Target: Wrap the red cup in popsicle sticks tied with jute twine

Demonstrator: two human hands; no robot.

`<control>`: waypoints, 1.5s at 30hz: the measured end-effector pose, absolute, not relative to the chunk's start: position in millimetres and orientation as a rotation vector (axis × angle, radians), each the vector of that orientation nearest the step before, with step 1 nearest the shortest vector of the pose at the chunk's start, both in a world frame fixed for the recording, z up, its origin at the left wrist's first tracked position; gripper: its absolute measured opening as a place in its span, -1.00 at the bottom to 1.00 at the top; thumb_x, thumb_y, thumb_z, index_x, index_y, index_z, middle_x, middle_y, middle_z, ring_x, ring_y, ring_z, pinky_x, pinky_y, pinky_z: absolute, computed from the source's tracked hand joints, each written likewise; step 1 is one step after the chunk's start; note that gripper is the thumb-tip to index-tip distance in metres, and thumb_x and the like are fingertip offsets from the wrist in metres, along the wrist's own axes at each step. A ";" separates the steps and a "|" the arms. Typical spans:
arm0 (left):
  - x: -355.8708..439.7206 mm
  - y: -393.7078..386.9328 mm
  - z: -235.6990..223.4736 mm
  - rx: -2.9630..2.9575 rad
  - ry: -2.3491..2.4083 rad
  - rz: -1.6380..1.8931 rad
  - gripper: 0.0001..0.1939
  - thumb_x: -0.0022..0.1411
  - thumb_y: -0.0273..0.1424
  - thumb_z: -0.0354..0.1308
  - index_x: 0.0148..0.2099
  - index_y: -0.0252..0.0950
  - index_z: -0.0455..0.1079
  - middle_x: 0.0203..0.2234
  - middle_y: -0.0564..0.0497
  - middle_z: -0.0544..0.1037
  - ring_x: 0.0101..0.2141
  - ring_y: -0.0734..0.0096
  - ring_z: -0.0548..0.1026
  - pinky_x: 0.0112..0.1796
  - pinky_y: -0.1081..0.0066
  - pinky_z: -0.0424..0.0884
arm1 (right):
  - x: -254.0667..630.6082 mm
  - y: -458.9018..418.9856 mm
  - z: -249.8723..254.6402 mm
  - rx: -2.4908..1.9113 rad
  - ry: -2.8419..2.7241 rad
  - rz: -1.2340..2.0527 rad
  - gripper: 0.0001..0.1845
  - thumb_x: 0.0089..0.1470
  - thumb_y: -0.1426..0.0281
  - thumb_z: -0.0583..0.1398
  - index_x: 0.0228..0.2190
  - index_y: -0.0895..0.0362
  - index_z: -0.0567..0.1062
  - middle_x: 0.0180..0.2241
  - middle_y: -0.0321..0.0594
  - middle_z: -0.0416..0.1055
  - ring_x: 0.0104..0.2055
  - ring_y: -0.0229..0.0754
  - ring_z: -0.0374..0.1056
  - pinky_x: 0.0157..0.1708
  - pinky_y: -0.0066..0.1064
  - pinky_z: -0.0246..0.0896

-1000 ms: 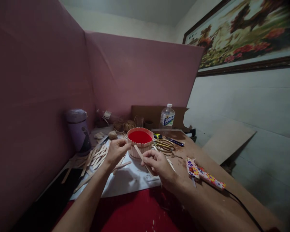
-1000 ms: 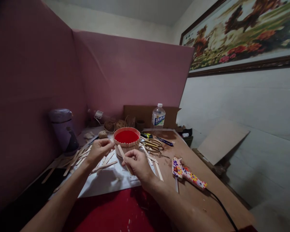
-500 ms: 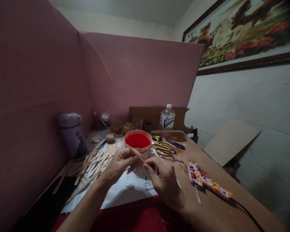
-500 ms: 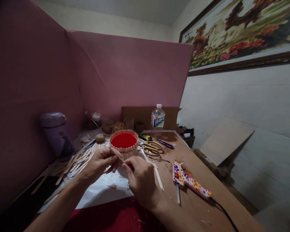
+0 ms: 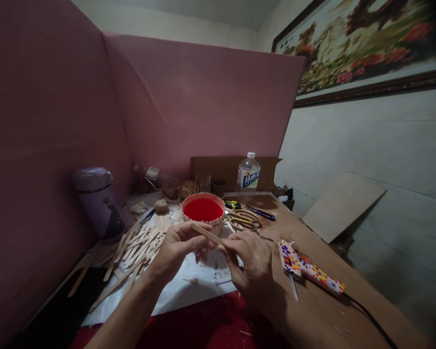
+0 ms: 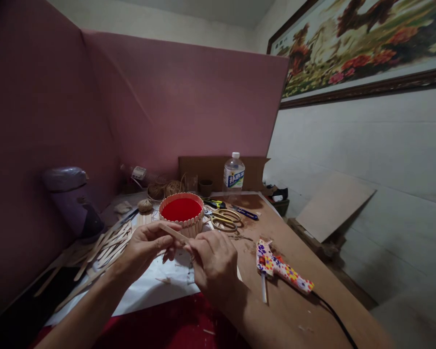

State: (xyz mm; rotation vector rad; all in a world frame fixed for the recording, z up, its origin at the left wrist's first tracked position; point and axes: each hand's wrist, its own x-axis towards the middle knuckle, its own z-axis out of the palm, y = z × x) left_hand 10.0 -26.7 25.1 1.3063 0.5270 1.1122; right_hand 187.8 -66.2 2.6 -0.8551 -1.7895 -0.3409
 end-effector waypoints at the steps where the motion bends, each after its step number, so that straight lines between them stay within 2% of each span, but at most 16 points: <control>1: 10.5 -27.4 26.2 1.286 0.532 1.120 -0.74 0.02 -0.28 0.37 -0.30 -0.38 0.53 -0.56 -0.05 0.60 -0.65 0.50 0.46 -0.64 0.55 0.34 | 187.3 -66.6 2.5 -0.846 -1.784 -0.289 -0.90 0.15 0.54 0.15 -0.35 0.12 0.43 -0.42 -0.18 0.44 -0.36 -0.17 0.31 -0.34 -0.32 0.20; 4: 11.6 -28.5 28.7 1.250 0.578 1.128 -0.69 0.02 -0.21 0.35 -0.38 -0.39 0.48 -0.61 -0.04 0.58 -0.71 0.46 0.46 -0.73 0.55 0.29 | 186.3 -69.9 3.6 -0.859 -1.730 -0.018 -0.90 0.20 0.46 0.12 -0.33 0.11 0.44 -0.41 -0.20 0.43 -0.35 -0.18 0.32 -0.35 -0.36 0.20; 9: 11.9 -27.1 32.5 1.144 0.738 1.151 -0.61 -0.03 -0.15 0.36 -0.49 -0.40 0.39 -0.67 -0.03 0.54 -0.75 0.44 0.45 -0.78 0.57 0.26 | 183.7 -70.9 6.5 -1.049 -1.517 0.565 -0.61 0.31 0.21 -0.05 -0.31 0.12 0.48 -0.45 -0.24 0.40 -0.43 -0.22 0.30 -0.45 -0.43 0.16; 14: 15.5 -28.4 31.8 1.166 0.758 1.148 -0.60 -0.03 -0.14 0.35 -0.50 -0.40 0.39 -0.67 -0.03 0.54 -0.76 0.46 0.44 -0.79 0.58 0.24 | 176.9 -61.6 4.2 -1.007 -1.469 0.903 -0.60 0.17 0.07 0.11 -0.48 0.13 0.42 -0.58 -0.36 0.25 -0.56 -0.32 0.12 -0.56 -0.48 0.03; 18: 18.8 -30.1 26.8 1.236 0.750 1.168 -0.63 0.04 -0.17 0.31 -0.50 -0.40 0.41 -0.66 0.00 0.53 -0.77 0.50 0.41 -0.78 0.57 0.24 | 174.4 -58.8 9.2 -1.034 -1.516 0.924 -0.61 0.10 0.12 0.19 -0.58 0.13 0.35 -0.63 -0.42 0.14 -0.58 -0.35 0.02 -0.59 -0.49 -0.06; 27: 22.7 -28.4 22.7 1.207 0.761 1.191 -0.62 0.03 -0.15 0.31 -0.54 -0.37 0.36 -0.71 0.05 0.49 -0.81 0.54 0.35 -0.81 0.57 0.19 | 179.0 -59.6 24.8 -1.184 -1.646 0.806 -0.65 0.07 0.18 0.21 -0.60 0.14 0.35 -0.61 -0.39 0.23 -0.56 -0.35 0.08 -0.58 -0.49 -0.04; 33: 23.6 -29.1 24.9 1.122 0.791 1.189 -0.58 -0.06 -0.12 0.35 -0.57 -0.36 0.31 -0.75 0.06 0.47 -0.85 0.54 0.32 -0.85 0.60 0.09 | 176.8 -56.4 22.3 -1.196 -1.767 0.603 -0.74 0.05 0.38 0.18 -0.62 0.11 0.28 -0.63 -0.40 0.22 -0.57 -0.34 0.09 -0.58 -0.49 -0.06; 38: 24.6 -33.0 28.4 1.103 0.783 1.191 -0.56 -0.07 -0.11 0.35 -0.58 -0.37 0.31 -0.76 0.05 0.46 -0.86 0.52 0.32 -0.86 0.59 0.07 | 172.7 -57.1 13.8 -1.159 -1.773 0.435 -0.78 -0.10 0.57 0.15 -0.59 0.09 0.20 -0.60 -0.41 0.18 -0.53 -0.32 0.10 -0.52 -0.46 -0.06; 41: 25.0 -33.8 30.0 1.069 0.788 1.243 -0.58 -0.07 -0.13 0.35 -0.57 -0.36 0.31 -0.75 0.05 0.47 -0.85 0.52 0.33 -0.85 0.60 0.09 | 172.3 -59.1 14.5 -1.136 -1.676 0.671 -0.87 -0.04 0.46 0.21 -0.50 0.12 0.32 -0.54 -0.38 0.27 -0.49 -0.31 0.15 -0.50 -0.47 0.01; 45: 22.8 -31.4 29.7 1.097 0.762 1.290 -0.59 -0.04 -0.13 0.35 -0.55 -0.37 0.33 -0.71 0.05 0.49 -0.81 0.55 0.35 -0.82 0.60 0.15 | 175.8 -55.2 17.2 -0.983 -1.395 1.088 -0.71 0.01 0.19 0.26 -0.50 0.15 0.38 -0.61 -0.42 0.22 -0.61 -0.38 0.08 -0.62 -0.50 -0.03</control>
